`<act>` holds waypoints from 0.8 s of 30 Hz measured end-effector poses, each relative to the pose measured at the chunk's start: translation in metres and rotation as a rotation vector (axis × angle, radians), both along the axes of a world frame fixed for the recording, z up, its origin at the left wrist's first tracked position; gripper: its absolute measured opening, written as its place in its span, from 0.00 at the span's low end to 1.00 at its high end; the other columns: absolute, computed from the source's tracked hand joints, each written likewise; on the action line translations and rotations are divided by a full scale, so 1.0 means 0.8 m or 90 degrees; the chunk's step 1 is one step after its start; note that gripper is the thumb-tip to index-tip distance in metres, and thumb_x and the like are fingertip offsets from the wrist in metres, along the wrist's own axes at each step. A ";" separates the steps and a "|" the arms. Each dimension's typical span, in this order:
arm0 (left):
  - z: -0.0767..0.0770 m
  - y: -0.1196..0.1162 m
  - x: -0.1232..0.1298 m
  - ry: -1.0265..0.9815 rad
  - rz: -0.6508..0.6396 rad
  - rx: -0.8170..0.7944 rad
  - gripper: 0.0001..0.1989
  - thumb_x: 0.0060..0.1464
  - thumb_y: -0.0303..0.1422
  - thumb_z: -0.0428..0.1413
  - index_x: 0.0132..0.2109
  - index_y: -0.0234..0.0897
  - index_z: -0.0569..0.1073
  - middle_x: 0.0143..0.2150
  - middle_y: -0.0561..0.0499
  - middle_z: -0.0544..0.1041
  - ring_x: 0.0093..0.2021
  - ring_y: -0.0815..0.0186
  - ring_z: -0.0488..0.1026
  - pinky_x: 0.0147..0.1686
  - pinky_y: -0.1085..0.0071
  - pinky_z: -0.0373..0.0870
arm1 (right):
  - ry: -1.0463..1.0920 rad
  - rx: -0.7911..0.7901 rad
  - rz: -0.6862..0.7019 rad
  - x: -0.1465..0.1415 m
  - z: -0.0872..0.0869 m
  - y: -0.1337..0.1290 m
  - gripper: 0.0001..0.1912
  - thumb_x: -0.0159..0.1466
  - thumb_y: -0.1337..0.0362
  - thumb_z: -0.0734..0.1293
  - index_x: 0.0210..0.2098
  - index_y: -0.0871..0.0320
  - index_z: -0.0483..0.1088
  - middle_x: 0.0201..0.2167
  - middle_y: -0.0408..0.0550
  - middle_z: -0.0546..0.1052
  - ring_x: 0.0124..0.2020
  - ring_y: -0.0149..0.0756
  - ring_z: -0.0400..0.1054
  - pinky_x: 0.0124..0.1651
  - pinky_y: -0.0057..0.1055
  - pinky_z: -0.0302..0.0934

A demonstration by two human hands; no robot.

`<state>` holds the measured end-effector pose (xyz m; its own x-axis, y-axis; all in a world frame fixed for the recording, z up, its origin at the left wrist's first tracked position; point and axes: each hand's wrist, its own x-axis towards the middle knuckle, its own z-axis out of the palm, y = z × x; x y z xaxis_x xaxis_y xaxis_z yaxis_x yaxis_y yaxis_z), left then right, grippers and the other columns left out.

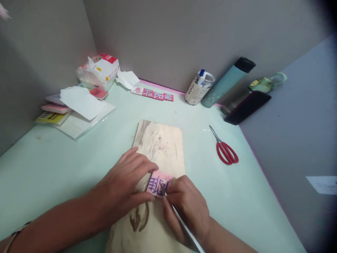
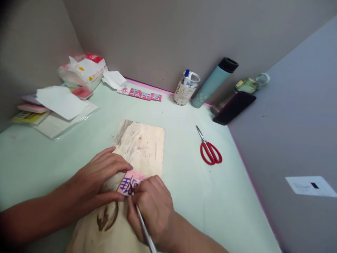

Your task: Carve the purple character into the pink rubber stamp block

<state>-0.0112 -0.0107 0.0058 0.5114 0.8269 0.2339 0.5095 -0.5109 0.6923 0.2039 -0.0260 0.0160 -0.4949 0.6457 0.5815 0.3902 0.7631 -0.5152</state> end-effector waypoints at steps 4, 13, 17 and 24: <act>0.006 0.003 -0.004 -0.081 0.010 -0.010 0.10 0.66 0.38 0.55 0.53 0.43 0.69 0.47 0.51 0.72 0.50 0.59 0.66 0.58 0.59 0.58 | 0.001 0.015 0.000 -0.002 0.003 0.001 0.10 0.63 0.79 0.64 0.37 0.58 0.66 0.27 0.47 0.73 0.28 0.35 0.65 0.30 0.32 0.59; 0.009 -0.001 0.008 -0.118 0.002 -0.034 0.07 0.67 0.27 0.50 0.43 0.43 0.72 0.39 0.56 0.72 0.43 0.65 0.70 0.66 0.57 0.47 | -0.027 0.038 0.012 0.001 -0.004 0.001 0.09 0.64 0.78 0.65 0.36 0.58 0.66 0.28 0.47 0.75 0.29 0.35 0.65 0.32 0.32 0.60; 0.011 -0.001 0.009 -0.106 0.006 -0.029 0.08 0.67 0.26 0.48 0.40 0.41 0.70 0.37 0.55 0.71 0.42 0.66 0.69 0.66 0.57 0.48 | -0.026 0.052 0.017 0.001 -0.002 0.001 0.08 0.64 0.77 0.64 0.36 0.58 0.66 0.27 0.47 0.74 0.27 0.35 0.65 0.31 0.32 0.59; 0.018 0.002 0.007 -0.094 0.069 -0.003 0.07 0.66 0.28 0.48 0.38 0.39 0.68 0.36 0.52 0.69 0.42 0.62 0.67 0.64 0.52 0.52 | 0.023 0.012 0.003 -0.002 0.008 0.004 0.10 0.62 0.78 0.64 0.37 0.57 0.66 0.27 0.48 0.74 0.27 0.36 0.67 0.30 0.33 0.59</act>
